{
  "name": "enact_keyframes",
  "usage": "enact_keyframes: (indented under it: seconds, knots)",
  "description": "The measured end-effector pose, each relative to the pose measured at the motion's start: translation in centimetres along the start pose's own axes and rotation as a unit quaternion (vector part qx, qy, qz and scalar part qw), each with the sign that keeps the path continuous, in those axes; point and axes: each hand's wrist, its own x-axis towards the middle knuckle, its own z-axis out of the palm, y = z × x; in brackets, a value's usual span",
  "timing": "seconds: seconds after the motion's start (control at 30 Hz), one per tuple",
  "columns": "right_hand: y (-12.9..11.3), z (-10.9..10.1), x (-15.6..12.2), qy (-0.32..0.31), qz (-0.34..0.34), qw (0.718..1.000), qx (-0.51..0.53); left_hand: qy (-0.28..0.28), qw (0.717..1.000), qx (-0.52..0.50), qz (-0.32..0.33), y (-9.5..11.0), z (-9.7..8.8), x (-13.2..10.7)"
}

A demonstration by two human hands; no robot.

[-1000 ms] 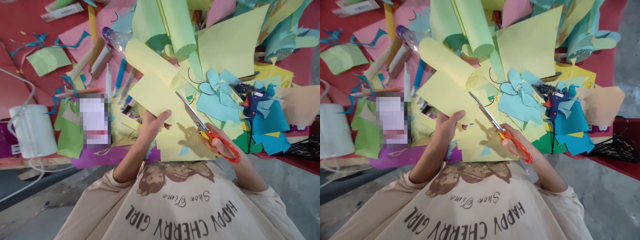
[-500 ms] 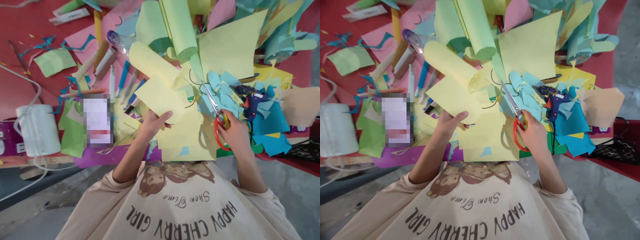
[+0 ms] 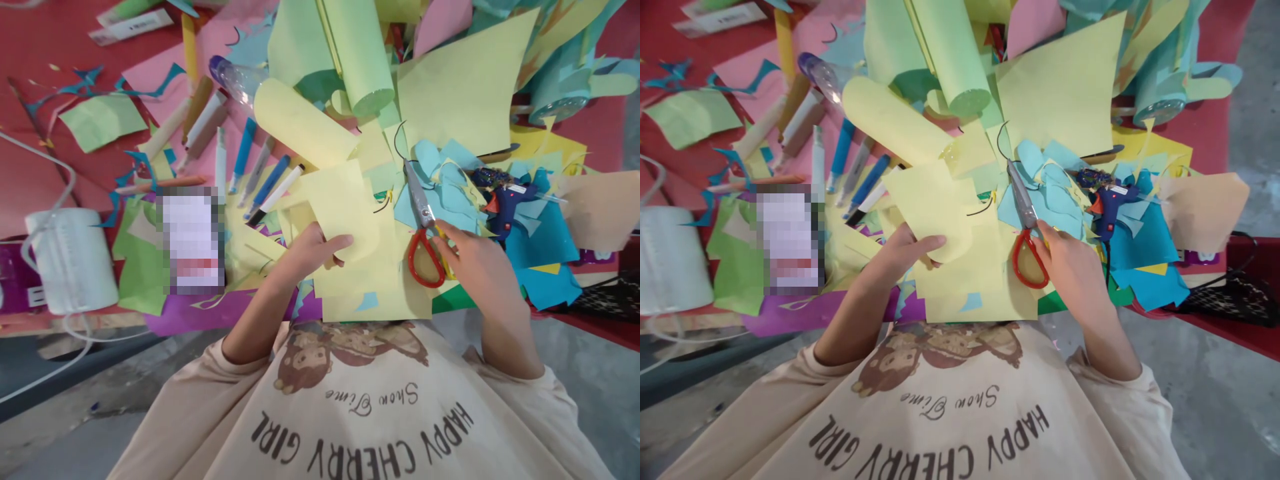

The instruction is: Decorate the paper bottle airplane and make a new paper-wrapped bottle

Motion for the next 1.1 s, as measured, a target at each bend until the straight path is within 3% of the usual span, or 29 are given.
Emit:
enact_keyframes:
  seconds: [0.07, 0.17, 0.3, 0.4, 0.5, 0.6, 0.7, 0.93, 1.03, 1.1]
  knots:
    - [-0.2, -0.6, 0.6, 0.037, -0.003, 0.999, 0.036, -0.018, 0.999, 0.025, -0.025, 0.0, -0.1, 0.2]
    - [-1.1, -0.2, 1.7, 0.067, -0.045, 0.969, 0.234, -0.049, 0.996, 0.053, -0.051, -0.1, -0.1, 0.4]
    - [-3.4, 2.0, 2.8, -0.04, -0.083, 0.863, 0.496, -0.098, 0.991, 0.065, -0.058, -0.3, 0.2, 0.6]
    - [-4.5, 3.3, 3.3, -0.074, -0.05, 0.784, 0.614, -0.108, 0.988, 0.081, -0.072, -0.4, 0.4, 0.7]
    - [-4.7, 3.8, 3.7, -0.074, -0.012, 0.745, 0.662, -0.066, 0.995, 0.066, -0.019, -0.4, 0.4, 0.9]
    - [-4.4, 3.8, 3.7, -0.065, 0.003, 0.735, 0.675, 0.006, 0.995, -0.025, 0.095, -0.6, 0.2, 1.2]
    - [-4.1, 3.9, 3.6, -0.062, 0.004, 0.732, 0.679, 0.028, 0.984, -0.092, 0.153, -0.9, -0.3, 1.7]
    - [-3.6, 4.2, 2.9, -0.096, -0.011, 0.746, 0.658, 0.115, 0.975, -0.041, 0.187, -1.4, 0.4, 2.4]
    - [-3.8, 4.0, 2.6, -0.101, -0.028, 0.761, 0.64, 0.16, 0.973, -0.035, 0.163, -1.1, 0.8, 2.4]
    - [-3.9, 3.9, 2.3, -0.117, -0.044, 0.763, 0.634, 0.163, 0.977, -0.029, 0.131, -0.9, 0.7, 2.3]
